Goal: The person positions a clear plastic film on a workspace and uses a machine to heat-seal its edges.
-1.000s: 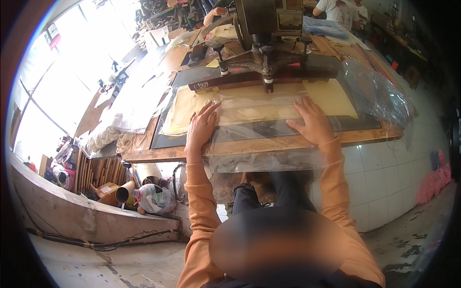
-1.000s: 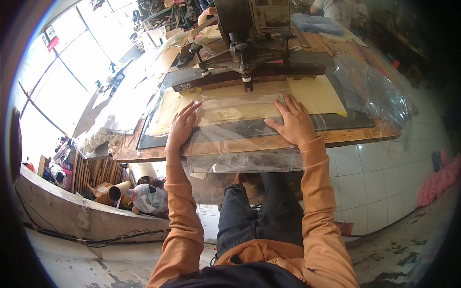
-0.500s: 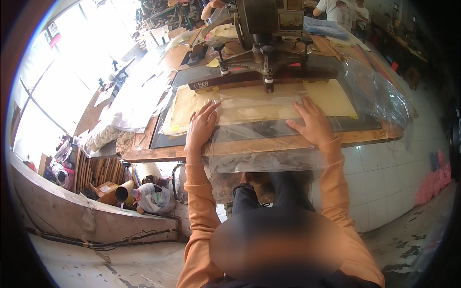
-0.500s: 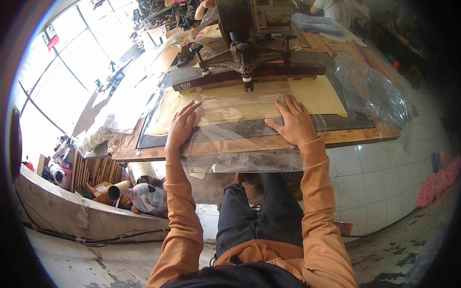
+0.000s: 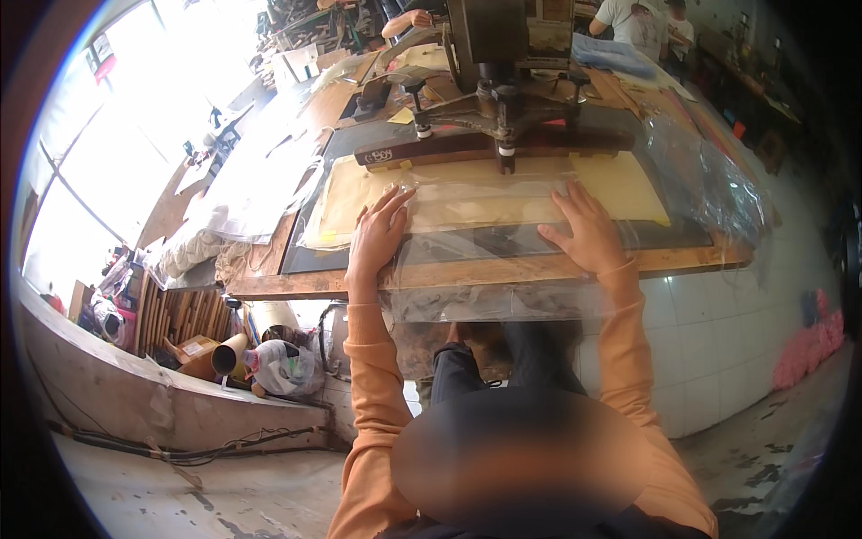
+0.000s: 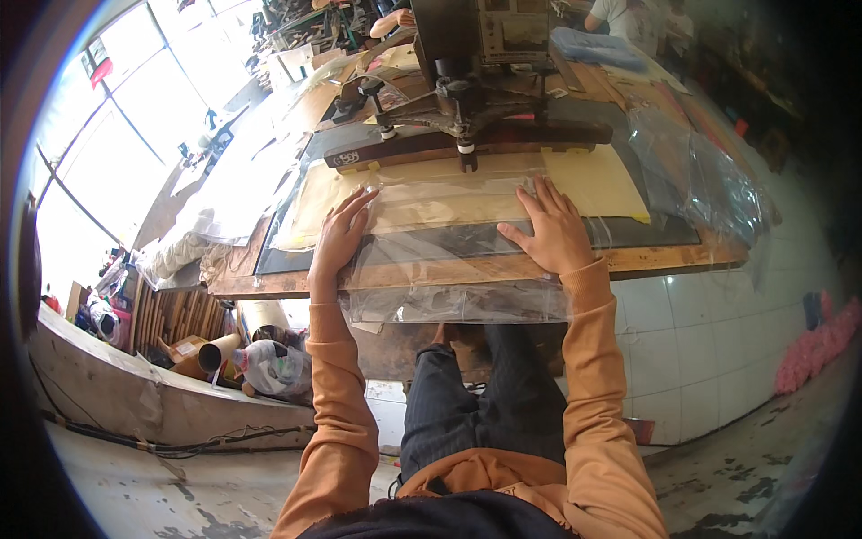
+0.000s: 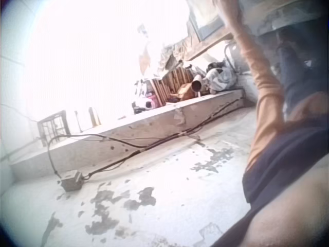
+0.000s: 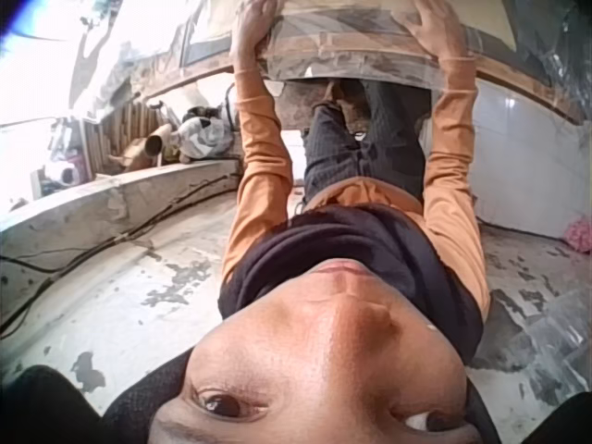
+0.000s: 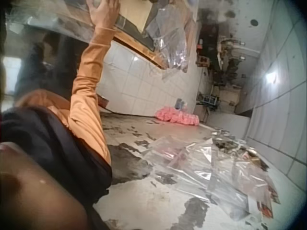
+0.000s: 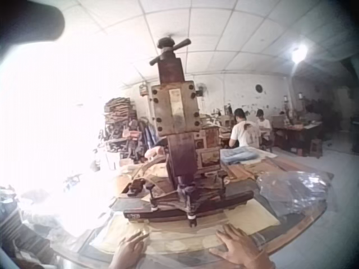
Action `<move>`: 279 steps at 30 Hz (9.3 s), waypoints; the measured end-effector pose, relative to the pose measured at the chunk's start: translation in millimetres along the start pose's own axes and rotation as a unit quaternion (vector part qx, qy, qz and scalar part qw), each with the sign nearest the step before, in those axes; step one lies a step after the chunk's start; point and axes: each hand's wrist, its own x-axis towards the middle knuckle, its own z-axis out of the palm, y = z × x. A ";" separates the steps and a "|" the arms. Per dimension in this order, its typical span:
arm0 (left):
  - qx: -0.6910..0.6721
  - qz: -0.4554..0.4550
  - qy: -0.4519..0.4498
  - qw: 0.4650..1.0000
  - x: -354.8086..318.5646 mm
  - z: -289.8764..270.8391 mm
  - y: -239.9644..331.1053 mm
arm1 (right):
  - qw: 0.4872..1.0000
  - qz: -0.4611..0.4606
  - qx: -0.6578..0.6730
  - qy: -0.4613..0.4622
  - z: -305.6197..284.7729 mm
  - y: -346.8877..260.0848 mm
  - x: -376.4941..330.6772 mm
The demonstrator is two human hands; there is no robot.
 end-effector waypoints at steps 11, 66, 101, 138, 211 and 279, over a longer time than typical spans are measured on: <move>0.000 0.005 0.006 1.000 0.3 1.5 -0.7 | 1.000 0.001 0.002 -0.008 -0.4 0.6 0.1; 0.124 0.031 0.004 0.992 -23.6 3.6 26.9 | 0.997 -0.067 -0.040 -0.027 -6.3 -0.8 -5.3; 0.146 -0.030 -0.008 0.989 -24.3 -2.0 55.6 | 0.989 -0.059 -0.030 -0.128 -28.5 -3.4 4.4; 0.170 -0.067 0.032 0.983 -32.2 21.2 79.3 | 0.982 -0.109 -0.042 -0.149 -23.7 38.1 22.8; 0.084 0.018 0.026 0.996 -85.6 -30.6 76.4 | 0.978 -0.047 -0.022 -0.202 -95.0 0.1 -40.3; -0.254 -0.128 -0.224 0.932 47.1 -43.0 34.2 | 0.857 0.117 0.446 -0.231 -63.8 64.6 76.6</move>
